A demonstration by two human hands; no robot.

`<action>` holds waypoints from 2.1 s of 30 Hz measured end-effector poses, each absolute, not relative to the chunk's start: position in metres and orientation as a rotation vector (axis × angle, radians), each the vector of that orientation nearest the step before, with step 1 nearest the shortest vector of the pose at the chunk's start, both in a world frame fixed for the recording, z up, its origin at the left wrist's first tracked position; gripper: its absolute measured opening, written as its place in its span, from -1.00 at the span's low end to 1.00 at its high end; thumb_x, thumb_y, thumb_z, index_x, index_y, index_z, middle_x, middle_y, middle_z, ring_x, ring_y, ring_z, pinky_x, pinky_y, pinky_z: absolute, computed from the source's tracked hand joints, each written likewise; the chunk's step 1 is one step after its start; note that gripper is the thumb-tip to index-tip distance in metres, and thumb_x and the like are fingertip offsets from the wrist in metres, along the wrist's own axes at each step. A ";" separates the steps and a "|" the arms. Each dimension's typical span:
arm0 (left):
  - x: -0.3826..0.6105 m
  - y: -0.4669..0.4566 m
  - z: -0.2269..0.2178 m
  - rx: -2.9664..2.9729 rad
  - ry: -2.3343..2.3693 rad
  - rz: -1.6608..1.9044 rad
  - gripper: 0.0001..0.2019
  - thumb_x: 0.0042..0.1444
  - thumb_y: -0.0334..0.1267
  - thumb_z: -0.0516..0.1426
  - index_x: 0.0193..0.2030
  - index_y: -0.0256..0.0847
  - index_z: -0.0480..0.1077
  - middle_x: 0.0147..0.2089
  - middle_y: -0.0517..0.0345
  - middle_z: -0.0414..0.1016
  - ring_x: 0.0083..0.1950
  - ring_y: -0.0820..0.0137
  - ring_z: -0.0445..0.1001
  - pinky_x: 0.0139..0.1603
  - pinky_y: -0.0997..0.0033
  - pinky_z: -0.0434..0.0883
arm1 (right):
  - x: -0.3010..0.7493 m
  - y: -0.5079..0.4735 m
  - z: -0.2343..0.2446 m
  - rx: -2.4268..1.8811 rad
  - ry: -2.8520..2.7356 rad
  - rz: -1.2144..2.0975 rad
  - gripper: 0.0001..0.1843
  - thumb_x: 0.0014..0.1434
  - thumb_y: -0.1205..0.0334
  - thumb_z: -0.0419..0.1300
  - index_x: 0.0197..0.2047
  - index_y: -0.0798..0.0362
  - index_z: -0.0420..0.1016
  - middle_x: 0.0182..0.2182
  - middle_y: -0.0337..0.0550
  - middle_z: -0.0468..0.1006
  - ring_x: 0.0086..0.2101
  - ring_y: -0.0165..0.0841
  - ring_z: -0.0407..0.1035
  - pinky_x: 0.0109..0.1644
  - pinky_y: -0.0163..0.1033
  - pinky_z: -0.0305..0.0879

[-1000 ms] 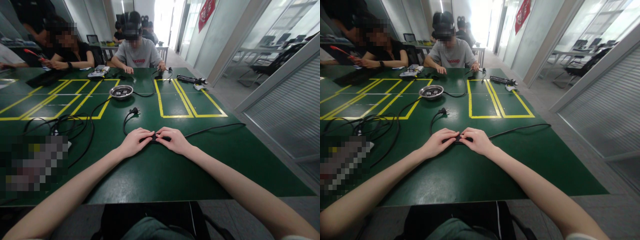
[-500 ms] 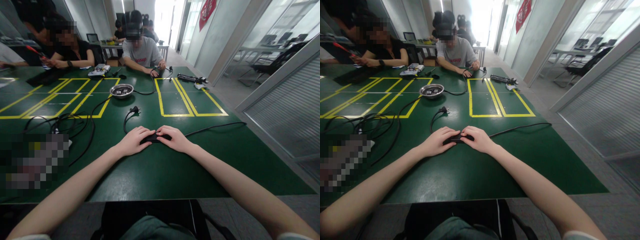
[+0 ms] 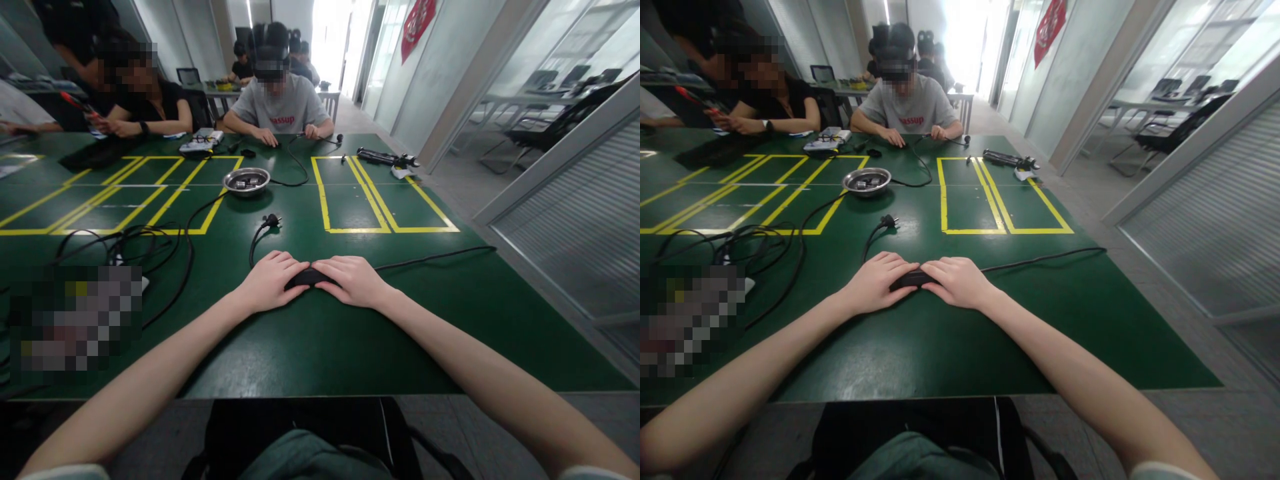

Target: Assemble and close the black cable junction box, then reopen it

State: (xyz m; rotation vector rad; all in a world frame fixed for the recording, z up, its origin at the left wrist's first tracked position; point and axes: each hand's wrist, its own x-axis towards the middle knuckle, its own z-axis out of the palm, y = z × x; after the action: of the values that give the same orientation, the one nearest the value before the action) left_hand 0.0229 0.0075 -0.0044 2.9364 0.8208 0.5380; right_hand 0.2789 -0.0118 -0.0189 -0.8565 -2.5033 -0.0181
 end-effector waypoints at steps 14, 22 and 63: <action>0.024 0.004 -0.006 2.820 0.889 0.589 -0.51 0.45 0.06 0.04 0.25 -0.28 0.45 0.02 -0.11 0.65 -0.01 0.14 0.57 0.07 0.12 0.45 | 0.288 -0.009 -0.014 -0.733 -2.509 -0.222 -0.64 0.50 0.11 0.08 0.20 0.04 0.53 0.05 0.00 0.69 -0.18 -0.25 0.62 -0.11 -0.15 0.55; 0.035 -0.006 0.000 2.363 1.181 0.534 -0.63 0.46 -0.01 0.00 -0.03 -0.18 0.54 -0.06 0.04 0.67 -0.04 0.20 0.61 0.02 0.23 0.47 | 0.286 -0.015 -0.013 -0.531 -2.420 -0.492 -0.67 0.50 0.33 0.03 0.16 0.06 0.56 0.08 -0.03 0.68 -0.25 -0.37 0.60 -0.19 -0.25 0.53; 0.025 -0.004 -0.009 2.644 0.975 1.088 -0.57 0.36 -0.20 0.18 0.33 -0.13 0.37 0.38 -0.15 0.37 0.41 0.03 0.27 0.41 -0.18 0.30 | 0.303 0.001 -0.023 -1.103 -2.300 0.025 -0.47 0.41 -0.03 0.14 0.34 0.01 0.42 -0.05 0.01 0.62 -0.21 -0.19 0.56 -0.16 -0.16 0.50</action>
State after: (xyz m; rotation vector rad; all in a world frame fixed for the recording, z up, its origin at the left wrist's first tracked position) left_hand 0.0252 -0.0044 -0.0093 2.6443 0.9752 1.0882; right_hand 0.3031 0.0008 -0.0229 -1.1034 -2.3001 0.0247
